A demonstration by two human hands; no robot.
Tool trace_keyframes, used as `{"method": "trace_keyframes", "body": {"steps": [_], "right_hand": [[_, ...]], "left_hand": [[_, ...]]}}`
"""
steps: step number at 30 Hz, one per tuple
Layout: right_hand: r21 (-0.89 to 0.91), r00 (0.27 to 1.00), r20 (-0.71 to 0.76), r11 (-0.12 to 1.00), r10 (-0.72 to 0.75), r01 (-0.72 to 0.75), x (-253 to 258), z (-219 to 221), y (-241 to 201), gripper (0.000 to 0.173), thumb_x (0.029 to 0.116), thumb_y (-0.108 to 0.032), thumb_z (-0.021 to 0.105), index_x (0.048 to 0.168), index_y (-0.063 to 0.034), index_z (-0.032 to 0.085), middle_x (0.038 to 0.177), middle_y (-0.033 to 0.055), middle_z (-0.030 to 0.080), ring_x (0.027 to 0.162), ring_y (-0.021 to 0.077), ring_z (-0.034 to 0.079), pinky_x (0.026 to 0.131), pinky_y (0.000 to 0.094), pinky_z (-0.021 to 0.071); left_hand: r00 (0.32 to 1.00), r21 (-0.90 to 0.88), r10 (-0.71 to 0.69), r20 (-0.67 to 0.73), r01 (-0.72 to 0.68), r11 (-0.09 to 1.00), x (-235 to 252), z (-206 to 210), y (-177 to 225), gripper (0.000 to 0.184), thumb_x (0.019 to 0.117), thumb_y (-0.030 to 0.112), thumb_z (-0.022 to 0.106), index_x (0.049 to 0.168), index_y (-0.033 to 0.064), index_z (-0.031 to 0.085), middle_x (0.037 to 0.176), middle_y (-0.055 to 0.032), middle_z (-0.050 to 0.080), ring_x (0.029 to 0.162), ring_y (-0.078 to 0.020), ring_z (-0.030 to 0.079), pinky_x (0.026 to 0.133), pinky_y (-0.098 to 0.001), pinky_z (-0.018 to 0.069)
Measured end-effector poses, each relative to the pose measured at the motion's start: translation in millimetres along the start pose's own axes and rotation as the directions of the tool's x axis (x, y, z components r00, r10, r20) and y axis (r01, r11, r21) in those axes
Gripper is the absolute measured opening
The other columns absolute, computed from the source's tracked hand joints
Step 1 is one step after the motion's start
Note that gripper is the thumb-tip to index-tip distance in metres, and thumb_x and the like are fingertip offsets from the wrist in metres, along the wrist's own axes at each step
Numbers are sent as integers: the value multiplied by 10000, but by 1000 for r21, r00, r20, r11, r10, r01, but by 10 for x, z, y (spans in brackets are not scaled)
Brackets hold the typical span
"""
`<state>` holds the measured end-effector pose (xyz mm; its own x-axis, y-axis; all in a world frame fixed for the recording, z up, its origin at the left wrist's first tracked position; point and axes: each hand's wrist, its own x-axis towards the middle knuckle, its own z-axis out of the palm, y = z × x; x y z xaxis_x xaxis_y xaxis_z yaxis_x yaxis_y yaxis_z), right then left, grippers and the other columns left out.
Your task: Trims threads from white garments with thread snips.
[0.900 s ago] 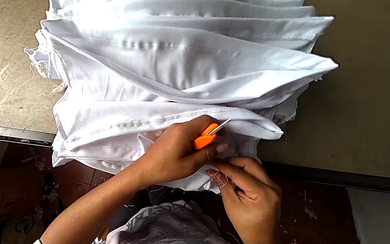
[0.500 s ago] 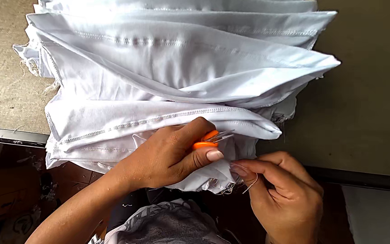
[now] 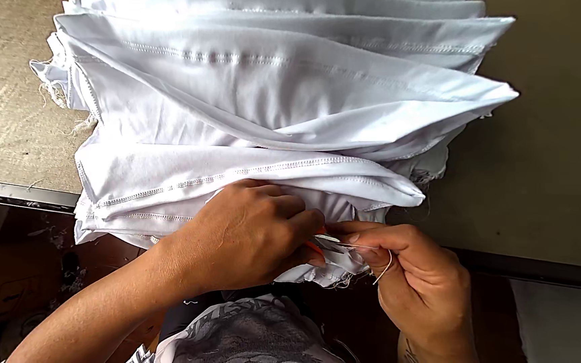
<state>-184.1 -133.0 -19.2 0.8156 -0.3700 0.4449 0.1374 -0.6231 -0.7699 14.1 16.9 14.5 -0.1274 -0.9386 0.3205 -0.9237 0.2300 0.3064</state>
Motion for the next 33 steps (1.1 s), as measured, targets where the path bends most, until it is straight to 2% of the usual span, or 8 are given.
{"method": "trace_keyframes", "body": {"steps": [11, 16, 18, 20, 22, 24, 28, 33], "right_hand": [[-127, 998, 9, 990, -59, 60, 26, -7, -9, 178, 1069, -253, 539, 958, -155, 636, 980, -85, 715, 1015, -6, 692, 864, 153, 580], [-194, 988, 127, 979, 85, -59, -314, -629, -8, 196, 1065, -296, 558, 959, -183, 678, 949, -61, 750, 912, 63, 732, 821, 237, 621], [-477, 789, 405, 843, 463, -249, -451, -1034, -174, 244, 1017, -245, 622, 1029, -39, 752, 890, 104, 772, 794, 232, 746, 731, 428, 595], [-709, 496, 399, 603, 771, -365, -473, -1131, -273, 438, 967, -260, 706, 1274, 51, 671, 1035, 289, 730, 911, 523, 697, 785, 729, 494], [-726, 696, 268, 615, 666, -309, -533, -1084, -308, 422, 952, -315, 715, 1175, 43, 711, 996, 261, 727, 873, 448, 704, 760, 633, 541], [-589, 950, 76, 783, 301, -201, -510, -803, -274, 370, 949, -407, 725, 1000, -41, 715, 923, 137, 673, 789, 167, 616, 680, 286, 511], [-503, 998, -8, 863, -66, 53, -270, -142, -121, 217, 978, -327, 701, 1076, -135, 713, 1182, 74, 603, 959, 95, 576, 823, 195, 473], [-428, 997, -11, 901, -79, 67, -260, -234, -93, 208, 1031, -250, 623, 884, -116, 683, 1017, 4, 740, 1003, 77, 685, 872, 205, 548]], "left_hand": [[999, 12, 32, -6, -32, 999, 83, 148, 53, 312, 1031, 348, 534, 946, 128, 738, 673, 17, 565, 646, -172, 583, 563, -328, 423], [994, -270, -45, -96, 17, 963, -52, 125, -50, 352, 1057, 361, 517, 1022, 69, 712, 791, 26, 651, 745, -86, 625, 677, -273, 509], [987, -413, -110, -115, 54, 909, -126, 92, -81, 399, 1070, 374, 488, 1096, 25, 680, 866, 28, 653, 786, -18, 606, 691, -199, 514], [980, -490, -143, -139, 57, 870, -165, 100, -103, 430, 1079, 376, 476, 1129, -8, 663, 897, 17, 649, 801, 7, 598, 687, -161, 514], [977, -508, -148, -152, 52, 860, -164, 113, -111, 434, 1081, 376, 475, 1130, -14, 660, 896, 16, 645, 800, 14, 595, 683, -150, 511], [977, -512, -149, -152, 51, 858, -162, 123, -99, 430, 1079, 374, 483, 1124, -14, 662, 884, 19, 641, 793, 15, 594, 682, -150, 511], [980, -469, -137, -144, 55, 882, -146, 133, -84, 443, 1055, 404, 522, 1146, -3, 671, 899, 18, 659, 819, -3, 614, 707, -178, 529], [983, -321, -112, -148, 60, 945, -139, 156, -31, 398, 991, 424, 620, 1088, 48, 710, 871, 25, 694, 825, -55, 655, 736, -253, 546]]}}
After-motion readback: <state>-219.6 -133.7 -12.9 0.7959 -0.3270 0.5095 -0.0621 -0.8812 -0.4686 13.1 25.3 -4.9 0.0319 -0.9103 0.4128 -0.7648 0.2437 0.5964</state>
